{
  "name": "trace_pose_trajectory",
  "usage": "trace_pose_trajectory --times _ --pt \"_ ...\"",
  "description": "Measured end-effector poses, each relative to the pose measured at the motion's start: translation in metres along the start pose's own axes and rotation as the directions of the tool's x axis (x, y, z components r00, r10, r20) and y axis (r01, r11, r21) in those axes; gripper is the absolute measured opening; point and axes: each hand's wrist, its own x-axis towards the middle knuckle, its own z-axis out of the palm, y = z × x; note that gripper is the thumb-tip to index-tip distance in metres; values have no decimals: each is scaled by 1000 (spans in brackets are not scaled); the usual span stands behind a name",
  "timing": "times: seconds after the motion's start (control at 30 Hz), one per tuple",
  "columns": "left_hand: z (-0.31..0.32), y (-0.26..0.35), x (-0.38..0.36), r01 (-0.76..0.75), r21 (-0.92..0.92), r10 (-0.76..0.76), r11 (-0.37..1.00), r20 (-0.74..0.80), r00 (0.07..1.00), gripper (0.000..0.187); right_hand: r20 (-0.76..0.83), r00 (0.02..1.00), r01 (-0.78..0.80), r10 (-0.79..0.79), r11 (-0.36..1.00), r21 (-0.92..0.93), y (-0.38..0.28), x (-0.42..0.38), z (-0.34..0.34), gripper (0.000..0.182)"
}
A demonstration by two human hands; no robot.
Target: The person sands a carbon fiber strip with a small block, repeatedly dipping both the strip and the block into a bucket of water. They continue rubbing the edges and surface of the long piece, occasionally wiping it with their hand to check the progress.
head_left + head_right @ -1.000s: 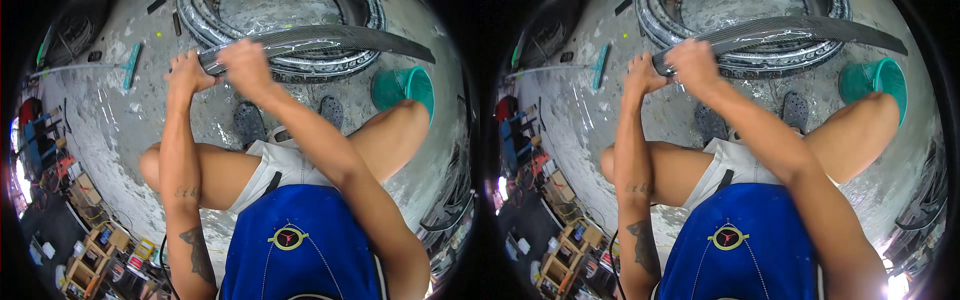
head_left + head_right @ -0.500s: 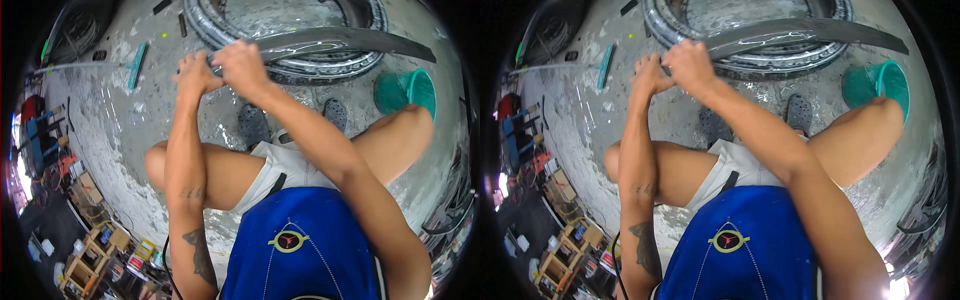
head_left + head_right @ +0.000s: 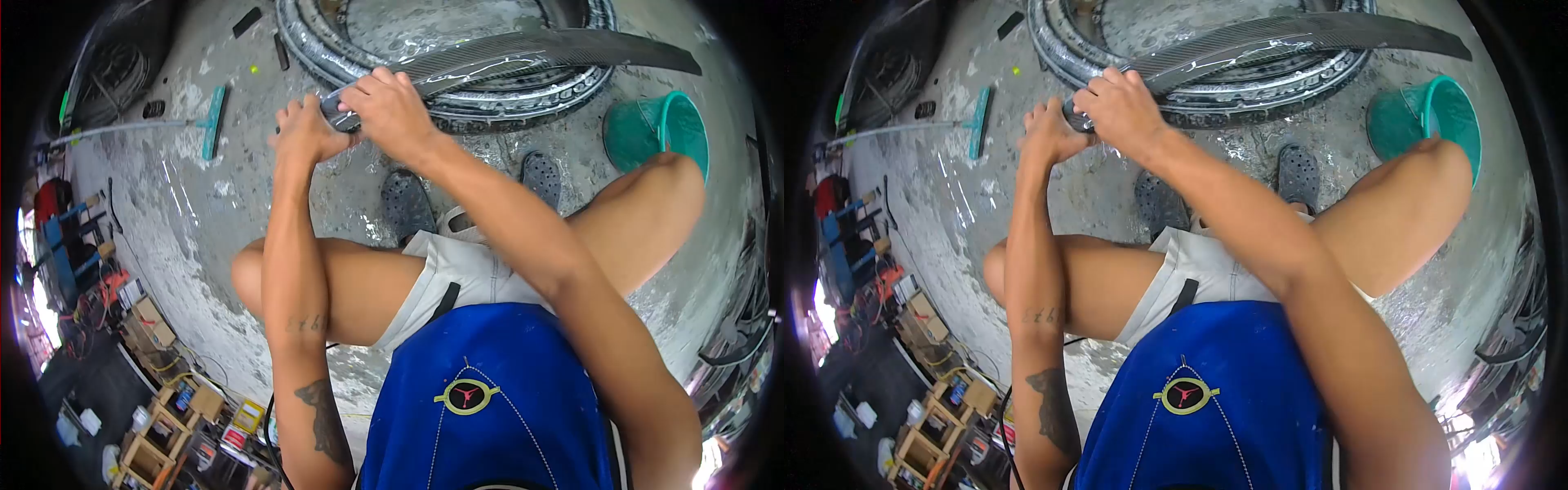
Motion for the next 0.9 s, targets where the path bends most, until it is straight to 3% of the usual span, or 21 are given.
trace_pose_trajectory --times 0.03,0.1,0.17,0.27,0.3,0.33,0.4,0.43,0.47,0.5,0.57,0.63,0.67,0.77,0.8,0.87,0.9 --pt "2 1 5 -9 0 9 1000 2 1000 100 47 998 43 -45 999 28 13 -3 -11 22" --pt "-1 1 2 23 -8 -23 1000 56 998 101 -110 987 120 -118 993 6 82 -17 -38 17" --pt "0 2 1 46 -30 -44 998 71 996 102 -75 997 5 -29 953 -303 131 -25 -90 17" --pt "0 5 -2 32 -28 -32 999 12 999 102 -145 974 -221 177 888 -404 130 -27 -91 17" --pt "0 4 -3 27 -28 -26 999 7 1000 102 -139 982 -165 125 930 -328 108 -25 -73 13" --pt "0 4 -3 27 -32 -27 999 18 999 102 -164 986 -15 -28 967 -254 78 -20 -49 12" --pt "4 2 2 -6 -20 6 1000 8 1000 102 -62 997 -28 37 990 142 17 -7 6 12" --pt "12 -5 2 -1 -28 1 1000 -2 1000 102 99 995 23 -21 999 -24 -14 2 8 13" --pt "13 -6 7 5 -41 -5 999 -17 1000 101 39 999 7 -11 996 91 -12 1 7 15" --pt "5 2 9 -7 -44 7 999 -20 1000 101 36 999 4 -7 997 79 8 1 2 15" --pt "-1 5 0 36 -9 -35 999 61 997 102 -52 990 138 -130 971 197 68 -14 -26 15" --pt "3 3 1 44 -46 -42 998 53 998 101 25 999 -29 30 998 -50 121 -20 -80 15" --pt "1 5 -1 32 -55 -31 998 30 999 100 -1 999 -50 50 997 -62 135 -21 -97 16" --pt "4 4 -5 27 -46 -27 999 6 1000 99 -84 992 -116 97 959 -258 113 -21 -74 17" --pt "5 4 -5 26 -46 -26 999 5 1000 99 -147 989 3 -18 995 -104 87 -20 -50 18" --pt "1 7 -1 34 -48 -33 998 30 999 101 -100 995 23 -9 989 145 30 -9 6 21" --pt "1 6 -3 21 -34 -20 999 24 1000 101 5 1000 -6 5 994 112 2 -3 8 25"
